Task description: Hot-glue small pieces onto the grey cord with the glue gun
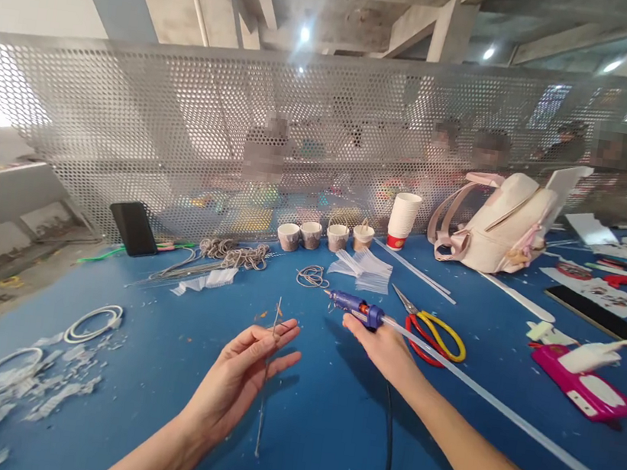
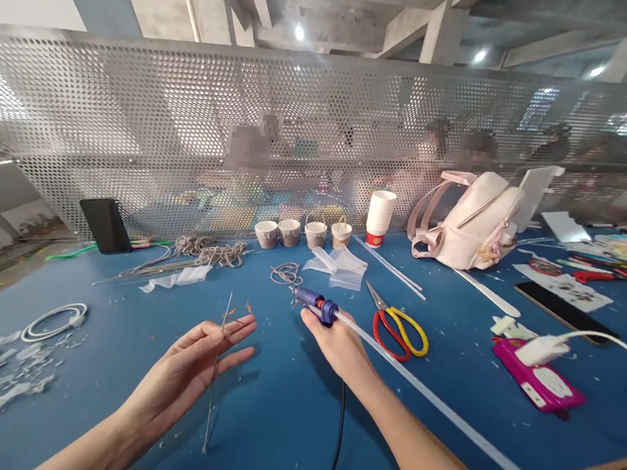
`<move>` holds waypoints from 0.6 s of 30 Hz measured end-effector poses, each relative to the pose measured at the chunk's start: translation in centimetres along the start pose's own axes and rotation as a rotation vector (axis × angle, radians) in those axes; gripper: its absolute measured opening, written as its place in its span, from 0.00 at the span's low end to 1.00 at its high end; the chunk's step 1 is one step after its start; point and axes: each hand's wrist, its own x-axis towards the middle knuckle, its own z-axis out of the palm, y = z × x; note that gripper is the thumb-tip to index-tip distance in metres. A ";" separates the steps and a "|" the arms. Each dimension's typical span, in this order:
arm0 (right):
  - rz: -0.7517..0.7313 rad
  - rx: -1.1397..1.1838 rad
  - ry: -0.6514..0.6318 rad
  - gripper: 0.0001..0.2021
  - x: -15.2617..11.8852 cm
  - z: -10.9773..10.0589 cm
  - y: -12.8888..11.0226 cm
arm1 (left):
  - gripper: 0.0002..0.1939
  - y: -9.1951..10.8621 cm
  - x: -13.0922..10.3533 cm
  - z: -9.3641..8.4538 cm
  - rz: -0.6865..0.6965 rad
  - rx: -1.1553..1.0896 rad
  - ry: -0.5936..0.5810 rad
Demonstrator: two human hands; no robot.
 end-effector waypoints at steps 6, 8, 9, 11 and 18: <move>-0.012 -0.284 0.069 0.16 2.0 1.7 2.0 | 0.08 0.1 0.0 0.0 0.009 -0.004 -0.016; -0.024 -0.325 0.057 0.15 1.9 1.5 2.0 | 0.08 0.2 -0.1 0.1 0.009 -0.009 -0.017; -0.036 -0.335 0.043 0.15 1.7 1.1 1.9 | 0.08 0.3 -0.1 0.1 0.011 -0.013 -0.020; -0.073 -0.376 0.026 0.15 0.8 0.1 1.8 | 0.08 0.4 -0.2 0.0 0.019 -0.024 -0.033; -0.143 -0.482 0.029 0.14 -5.9 -2.8 1.1 | 0.07 0.3 -0.3 -0.1 0.021 -0.061 -0.064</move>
